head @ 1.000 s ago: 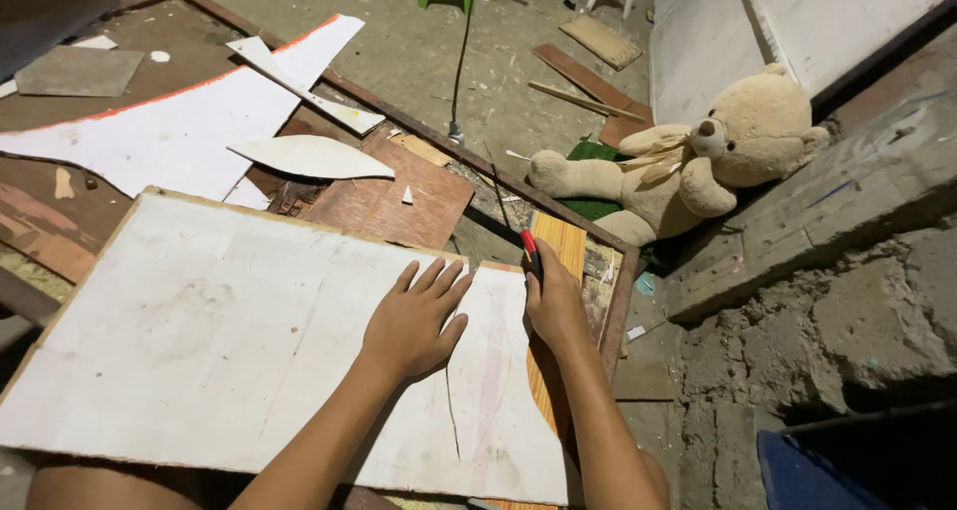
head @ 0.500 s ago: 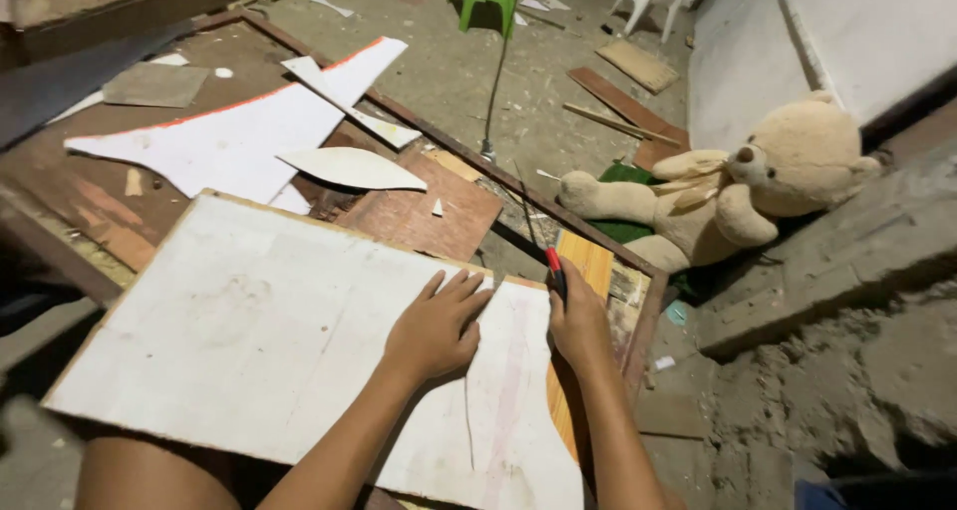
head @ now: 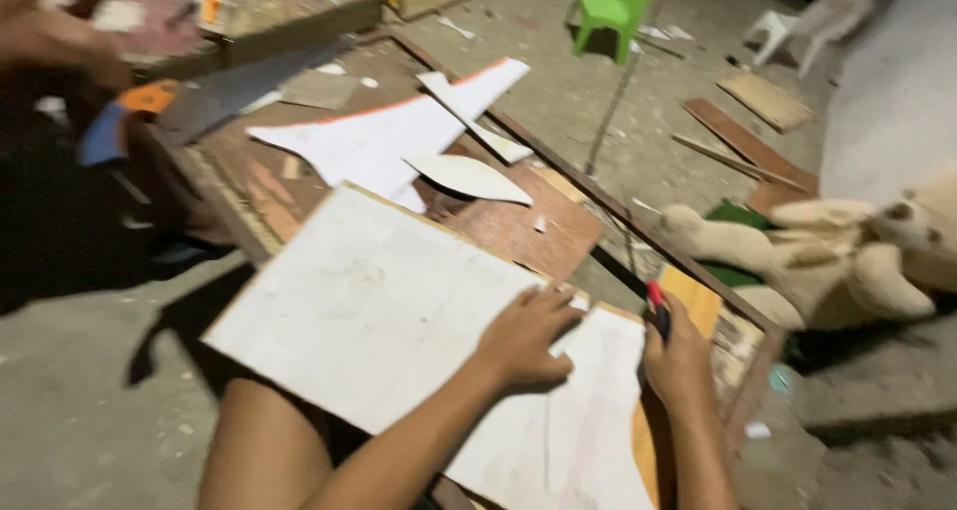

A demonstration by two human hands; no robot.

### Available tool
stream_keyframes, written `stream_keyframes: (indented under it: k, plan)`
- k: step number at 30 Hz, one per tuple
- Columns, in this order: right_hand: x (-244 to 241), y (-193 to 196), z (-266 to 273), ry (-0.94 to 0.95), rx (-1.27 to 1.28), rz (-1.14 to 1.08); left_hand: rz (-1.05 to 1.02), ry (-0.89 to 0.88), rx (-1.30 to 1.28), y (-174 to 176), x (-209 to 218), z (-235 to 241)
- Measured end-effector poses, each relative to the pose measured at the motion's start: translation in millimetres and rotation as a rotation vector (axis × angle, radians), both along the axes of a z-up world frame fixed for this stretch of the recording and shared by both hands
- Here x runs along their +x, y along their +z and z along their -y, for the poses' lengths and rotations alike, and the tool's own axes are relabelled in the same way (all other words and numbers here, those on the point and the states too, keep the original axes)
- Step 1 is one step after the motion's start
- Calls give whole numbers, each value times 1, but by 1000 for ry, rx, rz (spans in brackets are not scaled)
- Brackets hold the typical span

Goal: Cutting a curved shape out of a white board using a utility knife

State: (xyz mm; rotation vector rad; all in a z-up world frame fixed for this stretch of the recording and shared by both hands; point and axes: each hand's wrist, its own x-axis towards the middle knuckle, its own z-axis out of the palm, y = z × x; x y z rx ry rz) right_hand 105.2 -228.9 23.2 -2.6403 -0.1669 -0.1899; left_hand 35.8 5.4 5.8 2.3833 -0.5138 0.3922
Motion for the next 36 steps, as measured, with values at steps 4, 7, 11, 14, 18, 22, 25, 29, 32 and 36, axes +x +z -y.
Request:
stream_keyframes:
  k: [4, 7, 11, 14, 18, 22, 25, 29, 32, 36]
  plan:
    - [-2, 0, 10, 216, 105, 255, -107, -141, -18, 10, 5, -3]
    - [-11, 2, 24, 251, 36, 288, -115, -198, -29, 1, 11, 3]
    - [-10, -8, 32, 255, -59, 255, -103, -194, 36, 2, 15, -1]
    - [-35, 11, 23, 292, -40, 238, -85, -243, 111, 16, 5, -7]
    - [-64, 16, 23, 220, -84, 220, -78, -153, 165, -4, 3, 1]
    - [-101, 46, 3, 89, 24, 174, -209, 74, 240, 6, -4, 21]
    - [-111, 51, 3, -50, 226, 90, -284, 161, 264, 15, -9, 38]
    - [-100, 38, 9, -144, 431, 15, -288, 201, 294, 19, -11, 41]
    - [-98, 70, -14, -161, 481, -4, -252, 222, 291, 14, -7, 41]
    - [-118, 76, -24, -243, 384, -50, 64, 305, 281, -21, -1, 42]
